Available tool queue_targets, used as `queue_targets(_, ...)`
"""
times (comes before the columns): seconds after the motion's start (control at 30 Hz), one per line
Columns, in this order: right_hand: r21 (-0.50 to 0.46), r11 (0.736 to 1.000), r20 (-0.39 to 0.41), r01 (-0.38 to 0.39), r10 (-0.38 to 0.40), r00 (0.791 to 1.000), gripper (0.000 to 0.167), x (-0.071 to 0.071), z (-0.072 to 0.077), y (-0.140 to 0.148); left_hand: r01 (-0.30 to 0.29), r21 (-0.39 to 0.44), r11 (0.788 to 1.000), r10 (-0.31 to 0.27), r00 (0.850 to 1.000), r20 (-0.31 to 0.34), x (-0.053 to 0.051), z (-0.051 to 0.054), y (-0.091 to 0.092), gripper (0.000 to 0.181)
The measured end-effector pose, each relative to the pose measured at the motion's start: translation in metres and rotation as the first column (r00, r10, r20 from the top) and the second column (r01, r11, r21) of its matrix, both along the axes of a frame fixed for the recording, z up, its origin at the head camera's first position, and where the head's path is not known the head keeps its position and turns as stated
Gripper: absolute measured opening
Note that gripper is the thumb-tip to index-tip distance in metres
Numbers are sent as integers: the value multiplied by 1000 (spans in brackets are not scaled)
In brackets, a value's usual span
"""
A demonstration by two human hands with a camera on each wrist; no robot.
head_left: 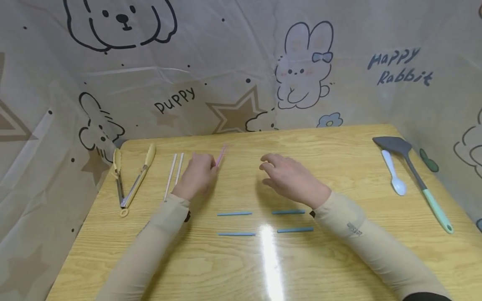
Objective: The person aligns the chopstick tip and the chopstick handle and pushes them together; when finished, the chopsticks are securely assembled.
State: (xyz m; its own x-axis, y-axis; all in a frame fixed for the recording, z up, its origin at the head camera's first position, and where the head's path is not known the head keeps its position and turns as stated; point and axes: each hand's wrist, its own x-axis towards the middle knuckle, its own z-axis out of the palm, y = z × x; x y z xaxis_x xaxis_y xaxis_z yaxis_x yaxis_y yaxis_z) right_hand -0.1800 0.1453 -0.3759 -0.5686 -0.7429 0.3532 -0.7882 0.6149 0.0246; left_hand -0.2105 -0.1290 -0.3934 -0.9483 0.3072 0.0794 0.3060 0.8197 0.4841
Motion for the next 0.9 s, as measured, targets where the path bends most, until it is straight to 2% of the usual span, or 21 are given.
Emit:
queue_targets(0.23,20,1000,42,15,-16,999,32,2,-5,1,-54,-9,999,55,992,111,-12,-6,-24,16)
queue_targets(0.37,27,999,49,17,-18,999,32,3,-6,1,-118,-12,993,118,973,200,-15,-8,-30,17)
queue_targets(0.47,26,1000,53,13,-14,999,32,4,-8,2,-141,-33,989,145,962,230,-18,-10,-33,19)
queue_targets(0.73,41,999,78,2,-5,997,29,5,-13,2,-197,-35,980,199,941,274,-23,-17,-35,18)
queue_targets(0.9,53,999,95,9,-14,995,29,6,-14,2,-202,-52,978,209,946,247,-26,-17,-34,20)
